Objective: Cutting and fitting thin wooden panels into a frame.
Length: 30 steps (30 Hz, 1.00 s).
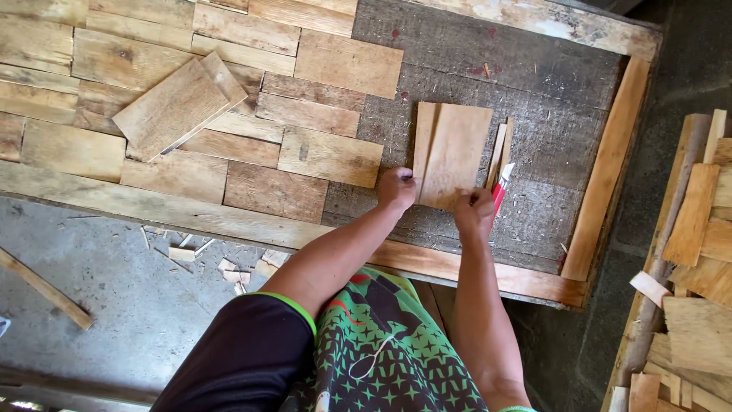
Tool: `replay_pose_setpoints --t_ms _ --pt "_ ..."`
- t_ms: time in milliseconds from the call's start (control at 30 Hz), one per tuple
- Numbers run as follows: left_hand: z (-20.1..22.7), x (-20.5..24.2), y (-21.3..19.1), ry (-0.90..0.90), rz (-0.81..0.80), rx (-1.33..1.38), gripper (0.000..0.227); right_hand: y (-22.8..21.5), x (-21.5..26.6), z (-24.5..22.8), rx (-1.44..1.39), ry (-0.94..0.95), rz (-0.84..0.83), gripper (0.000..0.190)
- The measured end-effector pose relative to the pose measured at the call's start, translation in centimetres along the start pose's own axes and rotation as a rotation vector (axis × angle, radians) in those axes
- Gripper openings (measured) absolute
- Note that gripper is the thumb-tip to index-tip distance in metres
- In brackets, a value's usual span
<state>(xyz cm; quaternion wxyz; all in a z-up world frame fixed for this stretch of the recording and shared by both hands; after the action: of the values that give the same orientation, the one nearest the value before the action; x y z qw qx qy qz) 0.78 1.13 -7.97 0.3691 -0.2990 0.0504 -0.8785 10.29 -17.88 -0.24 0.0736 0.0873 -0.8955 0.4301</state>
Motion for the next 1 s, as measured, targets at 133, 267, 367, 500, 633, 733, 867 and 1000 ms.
replay_pose_setpoints --t_ms 133,267,367,500,633,733,867,1000 --pt "2.8 0.7 -1.2 -0.018 -0.097 0.058 0.024 -0.2 0.0 1.8 -0.333 0.093 -0.114 0.013" --pt "5.8 2.4 -3.8 -0.215 -0.261 0.007 0.016 -1.5 -0.4 2.9 -0.664 0.329 -0.057 0.019" --pt "7.1 2.5 -6.3 -0.198 -0.282 0.006 0.012 -1.9 -2.4 4.3 -0.802 0.382 0.086 0.023" --pt "7.1 0.8 -9.8 -0.24 -0.246 0.255 0.005 -2.4 -5.8 7.2 -0.562 0.105 0.348 0.025" --pt "6.0 -1.8 -12.5 -0.184 -0.216 0.48 0.005 -7.0 0.5 -6.0 0.086 -0.199 0.625 0.047" --pt "5.1 -3.0 -12.9 -0.131 -0.244 0.66 0.007 -3.6 2.0 -10.3 -0.119 -0.176 0.16 0.028" --pt "5.0 -1.4 -12.7 -0.083 -0.335 0.87 0.008 1.7 5.8 -15.6 -0.606 -0.089 -0.351 0.028" --pt "2.6 0.7 -12.2 -0.083 -0.398 0.936 0.011 5.3 7.3 -15.1 -0.776 -0.074 -0.344 0.018"
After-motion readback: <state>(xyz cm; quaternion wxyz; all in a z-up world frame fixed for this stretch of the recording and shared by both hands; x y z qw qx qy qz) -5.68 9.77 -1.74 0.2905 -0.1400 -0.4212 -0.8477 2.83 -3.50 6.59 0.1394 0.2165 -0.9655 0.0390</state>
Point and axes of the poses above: each hand's wrist, its own x-axis away from the middle knuckle, its own y-axis out of the palm, z = x × y, the point moved 5 cm from there along -x, towards the middle knuckle, and after that the axes turned 3 degrees about x, right-handed, at the moved point
